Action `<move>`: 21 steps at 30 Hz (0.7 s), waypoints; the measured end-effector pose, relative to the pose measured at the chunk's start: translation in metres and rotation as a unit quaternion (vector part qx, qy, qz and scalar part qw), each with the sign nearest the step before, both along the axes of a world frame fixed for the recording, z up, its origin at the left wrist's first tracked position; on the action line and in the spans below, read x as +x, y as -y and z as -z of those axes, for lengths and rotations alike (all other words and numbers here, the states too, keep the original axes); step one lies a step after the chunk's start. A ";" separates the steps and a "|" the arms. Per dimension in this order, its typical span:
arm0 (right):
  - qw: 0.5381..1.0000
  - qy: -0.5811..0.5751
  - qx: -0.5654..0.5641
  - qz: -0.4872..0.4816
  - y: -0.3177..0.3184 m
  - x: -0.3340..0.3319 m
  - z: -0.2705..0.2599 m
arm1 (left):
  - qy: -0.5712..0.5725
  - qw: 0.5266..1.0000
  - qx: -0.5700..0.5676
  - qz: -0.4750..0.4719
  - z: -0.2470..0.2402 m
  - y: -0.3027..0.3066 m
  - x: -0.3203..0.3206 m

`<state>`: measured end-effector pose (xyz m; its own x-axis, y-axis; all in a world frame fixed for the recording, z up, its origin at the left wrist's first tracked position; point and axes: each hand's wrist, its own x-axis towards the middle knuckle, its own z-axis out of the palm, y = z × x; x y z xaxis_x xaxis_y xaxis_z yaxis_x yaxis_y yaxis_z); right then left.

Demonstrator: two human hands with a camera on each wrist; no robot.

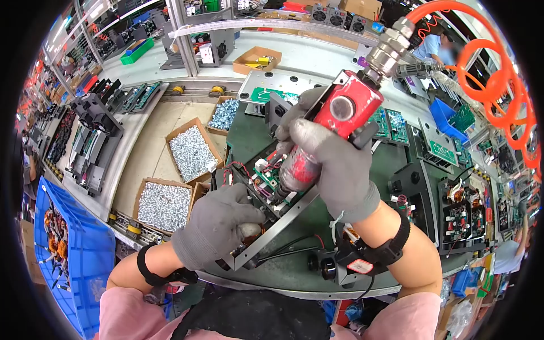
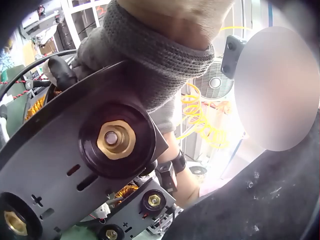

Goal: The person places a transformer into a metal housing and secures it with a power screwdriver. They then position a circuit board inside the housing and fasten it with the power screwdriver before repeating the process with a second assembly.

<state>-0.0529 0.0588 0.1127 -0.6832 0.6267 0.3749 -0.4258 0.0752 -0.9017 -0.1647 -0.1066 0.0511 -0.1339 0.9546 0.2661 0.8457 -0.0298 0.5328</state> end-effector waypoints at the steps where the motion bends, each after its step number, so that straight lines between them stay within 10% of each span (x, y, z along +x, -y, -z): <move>1: 0.999 -0.014 -0.036 0.012 -0.001 -0.001 0.002 | -0.002 1.000 -0.002 0.001 -0.001 0.000 0.000; 6: 0.991 0.034 -0.128 0.024 -0.008 -0.002 0.010 | -0.009 1.000 -0.017 -0.002 -0.003 -0.001 0.001; 12: 0.983 0.082 0.165 -0.017 0.030 -0.007 -0.004 | 0.004 1.000 -0.023 0.008 0.000 -0.002 0.003; 21: 0.985 0.082 0.045 -0.144 0.031 -0.010 -0.002 | -0.006 0.998 -0.064 0.000 -0.008 0.002 0.003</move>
<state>-0.0628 0.0279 0.1152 -0.8835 0.3674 0.2906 -0.2909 0.0559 -0.9551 -0.1622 -0.1086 0.0595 -0.1325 0.9807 0.1439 0.8516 0.0383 0.5228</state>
